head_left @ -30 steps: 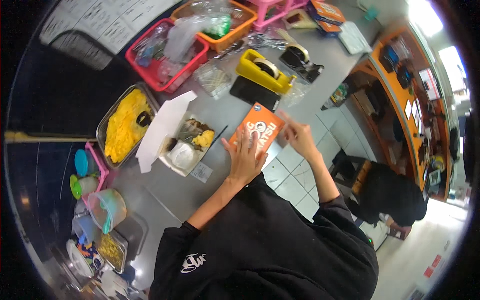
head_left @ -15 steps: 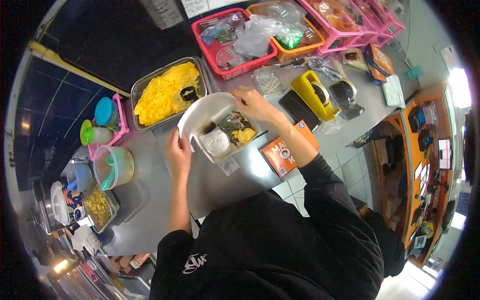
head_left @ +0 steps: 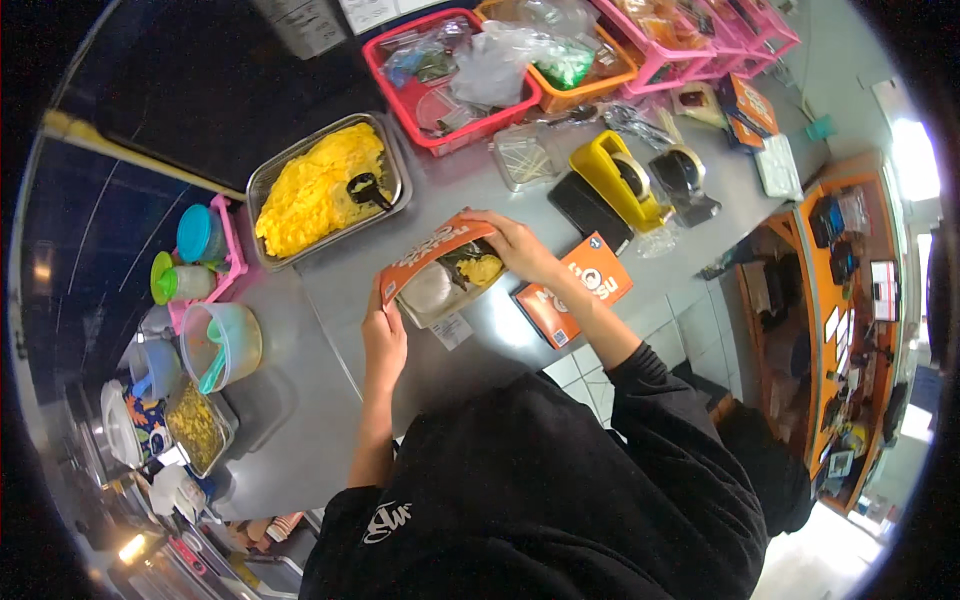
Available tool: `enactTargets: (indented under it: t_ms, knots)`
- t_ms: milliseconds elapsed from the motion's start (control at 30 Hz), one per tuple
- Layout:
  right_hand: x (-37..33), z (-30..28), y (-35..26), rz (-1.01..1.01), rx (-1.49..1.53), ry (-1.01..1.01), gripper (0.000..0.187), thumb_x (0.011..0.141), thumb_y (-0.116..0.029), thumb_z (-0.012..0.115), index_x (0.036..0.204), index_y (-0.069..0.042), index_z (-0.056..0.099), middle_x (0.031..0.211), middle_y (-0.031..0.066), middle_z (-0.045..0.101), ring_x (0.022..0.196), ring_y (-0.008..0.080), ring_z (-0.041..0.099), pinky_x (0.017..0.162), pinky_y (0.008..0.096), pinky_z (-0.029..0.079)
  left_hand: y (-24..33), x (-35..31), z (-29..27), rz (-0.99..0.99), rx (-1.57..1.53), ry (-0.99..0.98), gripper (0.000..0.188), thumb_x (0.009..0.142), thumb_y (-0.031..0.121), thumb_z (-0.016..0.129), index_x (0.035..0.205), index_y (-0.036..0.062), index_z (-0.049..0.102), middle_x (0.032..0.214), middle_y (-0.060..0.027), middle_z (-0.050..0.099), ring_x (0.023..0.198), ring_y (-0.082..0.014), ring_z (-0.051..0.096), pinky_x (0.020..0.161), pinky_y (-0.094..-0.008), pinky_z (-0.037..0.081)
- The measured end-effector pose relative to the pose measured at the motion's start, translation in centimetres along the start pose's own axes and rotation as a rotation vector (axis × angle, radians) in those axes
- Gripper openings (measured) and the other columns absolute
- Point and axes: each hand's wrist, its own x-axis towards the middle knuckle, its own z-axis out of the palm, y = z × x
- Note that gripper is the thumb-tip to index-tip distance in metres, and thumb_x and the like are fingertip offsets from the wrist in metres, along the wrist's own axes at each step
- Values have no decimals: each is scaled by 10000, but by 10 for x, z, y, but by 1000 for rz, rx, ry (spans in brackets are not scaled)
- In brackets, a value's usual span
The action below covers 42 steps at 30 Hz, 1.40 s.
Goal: Preparing and packing food boxes with rice, fried chicken, and scrambled eggs.
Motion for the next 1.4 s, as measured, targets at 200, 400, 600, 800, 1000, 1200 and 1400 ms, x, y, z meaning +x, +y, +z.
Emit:
enactTargets:
  t_ms: [200, 400, 600, 800, 1000, 1200, 1400]
  knots:
    - [-1, -14, 23, 275, 408, -218, 353, 820, -95, 540, 1172, -77, 519, 1092, 68, 590, 1037, 173, 534, 912, 313, 415, -31, 17, 25, 318, 16, 37, 363, 922, 93, 377, 1270, -3, 412, 1245, -142, 497, 1059, -231, 515, 920, -331, 378]
    - [3, 1, 65, 247, 480, -362, 515, 735, -199, 559, 1233, -98, 472, 1256, 131, 481, 1189, 281, 417, 977, 348, 327, -62, 3, 19, 465, 190, 1, 409, 947, 146, 333, 1329, 3, 306, 1318, -218, 383, 1195, -320, 401, 961, -420, 336]
    - [-35, 0, 40, 400, -153, -220, 509, 771, -163, 522, 1257, -153, 372, 1167, 220, 510, 1161, 383, 437, 967, 577, 261, -42, 22, -6, -65, -126, -522, 520, 909, 260, 404, 1349, 59, 212, 1325, -186, 368, 1077, -260, 457, 889, -368, 380]
    - [-25, 41, 42, 97, -580, -134, 558, 785, -277, 560, 1298, -179, 366, 1364, 238, 275, 1305, 378, 220, 983, 640, 187, -46, 37, 41, -229, -48, -118, 579, 908, 453, 419, 1288, 68, 213, 1220, -197, 377, 1096, -273, 438, 823, -366, 424]
    - [-21, 51, 68, -152, -746, -160, 763, 770, -566, 541, 1403, -280, 224, 1480, 149, 76, 1356, 380, 5, 1016, 620, 150, -95, 49, 67, 609, 480, 305, 570, 904, 451, 404, 1329, 100, 257, 1344, -235, 294, 1228, -350, 350, 945, -435, 346]
    - [10, 11, 57, -39, -707, -669, 1121, 475, -480, 797, 1402, -329, 184, 1471, 97, 117, 1346, 371, 47, 1061, 494, 222, -28, 29, 28, 585, 881, -274, 811, 809, 441, 573, 1410, 99, 150, 1464, -209, 78, 1345, -369, 112, 1018, -581, 155]
    - [17, 5, 16, -34, -950, -837, 1118, 446, -420, 815, 1382, -375, 206, 1373, 74, 267, 1290, 356, 177, 1004, 507, 318, -37, 35, 14, 825, 638, -392, 933, 701, 365, 706, 1401, 81, 159, 1422, -252, 150, 1299, -418, 171, 1025, -558, 171]
